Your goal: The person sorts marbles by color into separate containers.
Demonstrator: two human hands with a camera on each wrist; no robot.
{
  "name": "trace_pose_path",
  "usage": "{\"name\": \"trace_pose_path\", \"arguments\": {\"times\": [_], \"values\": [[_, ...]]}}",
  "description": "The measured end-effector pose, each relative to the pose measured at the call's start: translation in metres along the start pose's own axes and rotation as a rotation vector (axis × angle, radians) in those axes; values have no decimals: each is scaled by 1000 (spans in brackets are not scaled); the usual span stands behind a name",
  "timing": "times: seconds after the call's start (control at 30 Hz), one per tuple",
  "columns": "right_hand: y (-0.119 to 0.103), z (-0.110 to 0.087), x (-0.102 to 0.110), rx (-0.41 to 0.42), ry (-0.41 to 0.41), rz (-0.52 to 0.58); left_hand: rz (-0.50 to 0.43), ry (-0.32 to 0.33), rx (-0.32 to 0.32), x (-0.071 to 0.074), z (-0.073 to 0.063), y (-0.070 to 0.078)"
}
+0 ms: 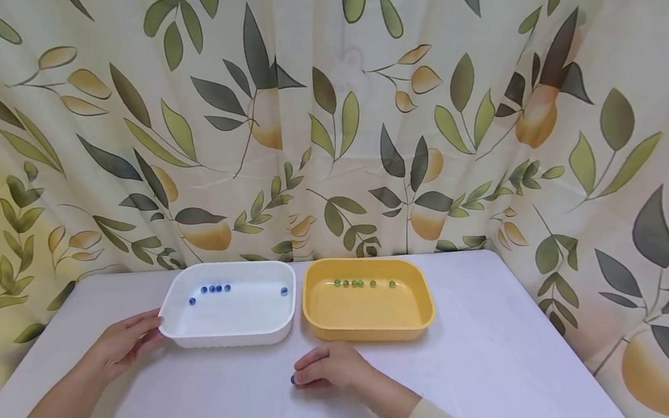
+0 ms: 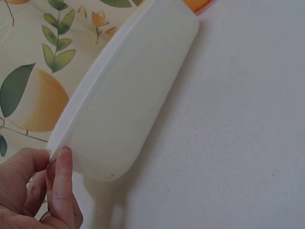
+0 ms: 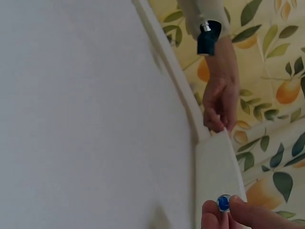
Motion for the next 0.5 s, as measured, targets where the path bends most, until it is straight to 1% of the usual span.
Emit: {"name": "trace_pose_path", "arguments": {"times": [0.1, 0.17, 0.33, 0.4, 0.5], "values": [[-15, 2, 0, -10, -17, 47, -2, -4, 0, -1, 1, 0], [-28, 4, 0, 0, -25, 66, -4, -4, 2, -1, 1, 0], [-57, 11, 4, 31, -9, 71, -6, -7, 4, -1, 0, 0], [-64, 17, 5, 26, -1, 84, -6, -6, 3, -1, 0, 0], [-73, 27, 5, 7, 15, 132, -8, -6, 3, -1, 0, 1]]}}
Point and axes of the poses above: each hand's wrist, its own z-axis towards the middle knuckle, its own x-axis out of the back of the hand, y = z × x, the point moved 9 cm from there along z, towards the middle knuckle, and after that the axes turned 10 degrees about y, right-handed, at the moved point
